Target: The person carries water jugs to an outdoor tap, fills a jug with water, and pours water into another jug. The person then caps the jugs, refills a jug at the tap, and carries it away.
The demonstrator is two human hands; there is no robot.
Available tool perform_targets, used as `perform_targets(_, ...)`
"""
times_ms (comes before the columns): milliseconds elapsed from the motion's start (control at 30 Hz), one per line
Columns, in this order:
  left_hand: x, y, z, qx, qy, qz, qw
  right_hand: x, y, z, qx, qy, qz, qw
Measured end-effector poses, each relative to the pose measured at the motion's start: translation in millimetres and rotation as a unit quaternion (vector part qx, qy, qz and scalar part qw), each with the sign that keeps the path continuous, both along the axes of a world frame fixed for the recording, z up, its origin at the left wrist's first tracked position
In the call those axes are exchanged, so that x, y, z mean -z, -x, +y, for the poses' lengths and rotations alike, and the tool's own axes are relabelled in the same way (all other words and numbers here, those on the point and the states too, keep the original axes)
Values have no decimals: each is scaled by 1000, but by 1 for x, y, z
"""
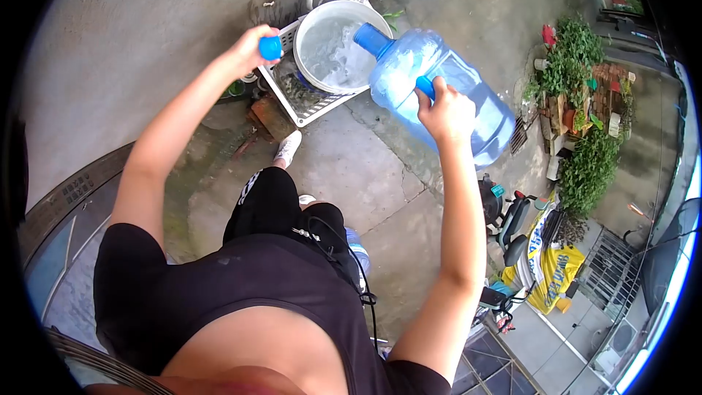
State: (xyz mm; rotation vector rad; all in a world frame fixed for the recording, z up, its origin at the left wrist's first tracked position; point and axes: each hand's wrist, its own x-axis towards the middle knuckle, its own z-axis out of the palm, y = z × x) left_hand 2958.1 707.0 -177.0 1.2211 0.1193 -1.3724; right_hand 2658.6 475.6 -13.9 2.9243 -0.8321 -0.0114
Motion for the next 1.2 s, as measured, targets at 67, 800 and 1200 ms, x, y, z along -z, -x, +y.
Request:
perform_targets(67,44,16,-13,-42,-8,19,999,-17,-13,-5,-50,24,35,998)
perform_targets(800,71,81,-158,-103,38,-29,994,-65,-94,-6,-262,140,203,933)
perform_targets(1200,57,88,-145,-38,-155,-567,808,-51,-77,-9,-240,195,224,924)
